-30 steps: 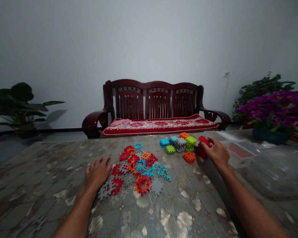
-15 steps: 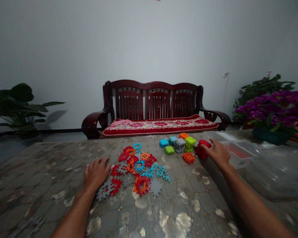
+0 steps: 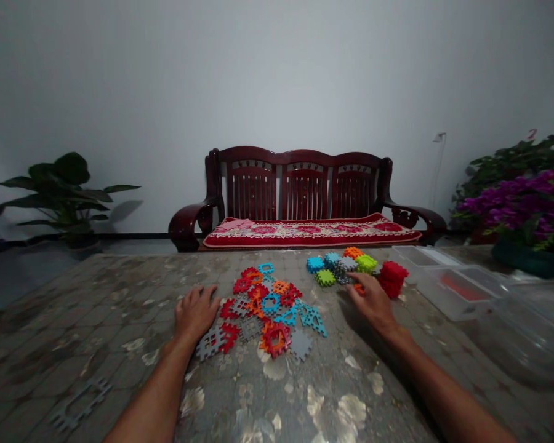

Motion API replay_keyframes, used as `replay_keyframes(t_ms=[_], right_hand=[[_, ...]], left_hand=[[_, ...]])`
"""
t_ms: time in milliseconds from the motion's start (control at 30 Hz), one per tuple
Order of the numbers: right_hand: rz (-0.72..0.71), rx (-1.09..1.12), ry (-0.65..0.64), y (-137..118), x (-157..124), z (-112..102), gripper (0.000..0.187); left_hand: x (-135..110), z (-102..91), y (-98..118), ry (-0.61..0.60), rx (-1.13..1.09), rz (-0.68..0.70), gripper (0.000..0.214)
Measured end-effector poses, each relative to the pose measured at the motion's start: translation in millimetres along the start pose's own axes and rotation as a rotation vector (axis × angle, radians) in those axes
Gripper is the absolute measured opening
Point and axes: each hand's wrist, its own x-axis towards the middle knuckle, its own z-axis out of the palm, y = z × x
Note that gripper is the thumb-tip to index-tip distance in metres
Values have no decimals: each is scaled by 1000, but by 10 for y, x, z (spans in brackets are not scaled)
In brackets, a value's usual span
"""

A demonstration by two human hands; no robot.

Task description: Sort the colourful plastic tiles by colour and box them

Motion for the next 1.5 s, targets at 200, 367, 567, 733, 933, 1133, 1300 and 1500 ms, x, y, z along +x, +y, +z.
replay_keyframes(t_ms=[200, 367, 567, 733, 933, 1133, 1300, 1500], right_hand=[[-33, 118, -370, -607, -196, 358, 43], [-30, 80, -492, -811, -213, 384, 54], [-69, 60, -467, -753, -293, 484, 50], [-156, 129, -386, -694, -326, 498, 35], [-228, 45, -506, -1011, -412, 230, 30], [-243, -112, -725, -1263, -472, 11, 60], [-244, -156, -758, -1303, -486, -12, 56], [-182, -114, -699, -1233, -469, -2, 65]], left_hand=[[-9, 17, -10, 13, -14, -3, 48], [-26, -29, 16, -6, -22, -9, 48], [-44, -88, 53, -29, -14, -15, 48], [-55, -106, 67, -37, -28, -25, 48], [-69, -130, 73, -46, -36, -25, 49], [-45, -55, 32, 2, -42, -12, 48], [-29, -16, 18, 9, -50, -11, 47], [-31, -32, 10, -2, -44, -11, 48]])
